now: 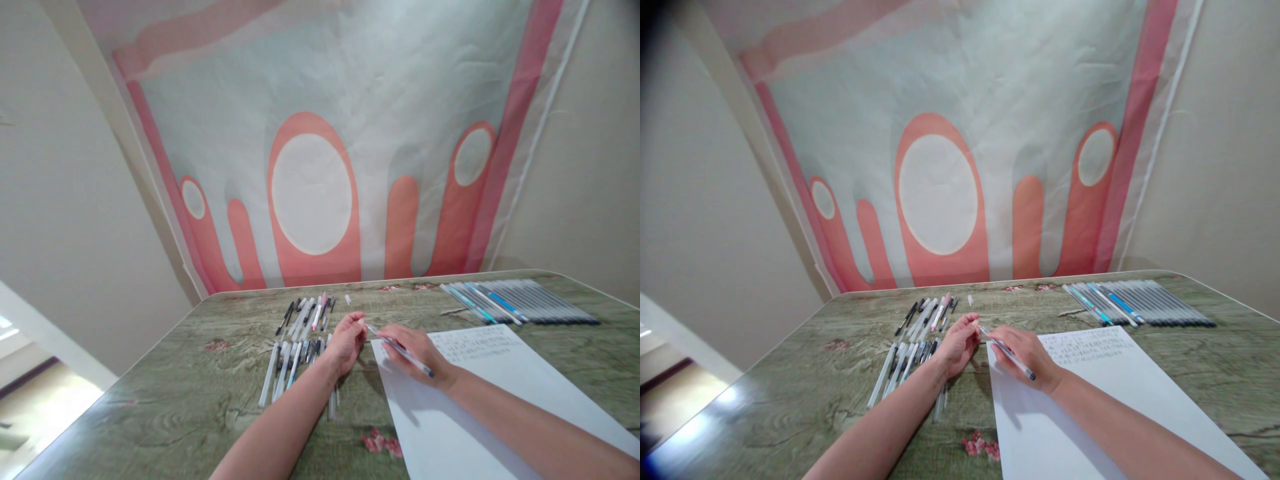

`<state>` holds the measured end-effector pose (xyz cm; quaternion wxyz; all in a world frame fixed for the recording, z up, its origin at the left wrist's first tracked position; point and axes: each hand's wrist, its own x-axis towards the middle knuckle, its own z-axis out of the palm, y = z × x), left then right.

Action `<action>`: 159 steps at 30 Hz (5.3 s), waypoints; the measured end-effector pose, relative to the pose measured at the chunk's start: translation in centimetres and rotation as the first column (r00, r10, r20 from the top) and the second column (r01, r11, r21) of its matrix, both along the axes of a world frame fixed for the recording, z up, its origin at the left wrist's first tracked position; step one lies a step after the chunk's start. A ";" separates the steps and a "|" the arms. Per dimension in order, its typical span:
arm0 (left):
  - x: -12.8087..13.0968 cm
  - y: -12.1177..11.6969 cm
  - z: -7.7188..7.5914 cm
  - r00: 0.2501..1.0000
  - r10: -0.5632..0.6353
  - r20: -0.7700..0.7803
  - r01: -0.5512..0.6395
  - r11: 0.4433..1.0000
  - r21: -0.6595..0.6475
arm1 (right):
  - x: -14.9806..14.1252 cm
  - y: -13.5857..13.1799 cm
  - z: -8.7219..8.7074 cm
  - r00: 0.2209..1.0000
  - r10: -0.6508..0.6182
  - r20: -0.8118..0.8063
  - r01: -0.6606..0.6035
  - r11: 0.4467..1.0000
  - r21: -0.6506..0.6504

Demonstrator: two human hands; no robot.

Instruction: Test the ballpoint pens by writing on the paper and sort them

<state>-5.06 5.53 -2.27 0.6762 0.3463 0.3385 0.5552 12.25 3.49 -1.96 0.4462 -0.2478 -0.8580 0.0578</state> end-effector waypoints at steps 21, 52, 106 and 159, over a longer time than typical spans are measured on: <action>0.0 0.1 -0.1 1.000 -0.015 0.005 0.015 1.000 0.007 | 0.1 0.1 -0.2 1.000 0.004 0.010 -0.004 1.000 -0.021; 0.1 -0.2 -0.1 0.996 -0.013 -0.091 0.018 0.998 0.055 | 0.0 -0.2 -0.1 0.999 0.043 -0.023 -0.045 0.997 -0.056; -0.6 7.4 1.9 0.509 0.330 -0.795 0.025 0.918 0.397 | 0.0 0.7 -0.1 0.989 -0.082 -0.120 0.075 0.995 -0.058; 2.1 -1.7 1.9 0.971 0.172 0.164 -0.166 0.985 -0.049 | 0.1 -0.5 0.2 1.000 -0.009 0.027 0.010 0.999 -0.044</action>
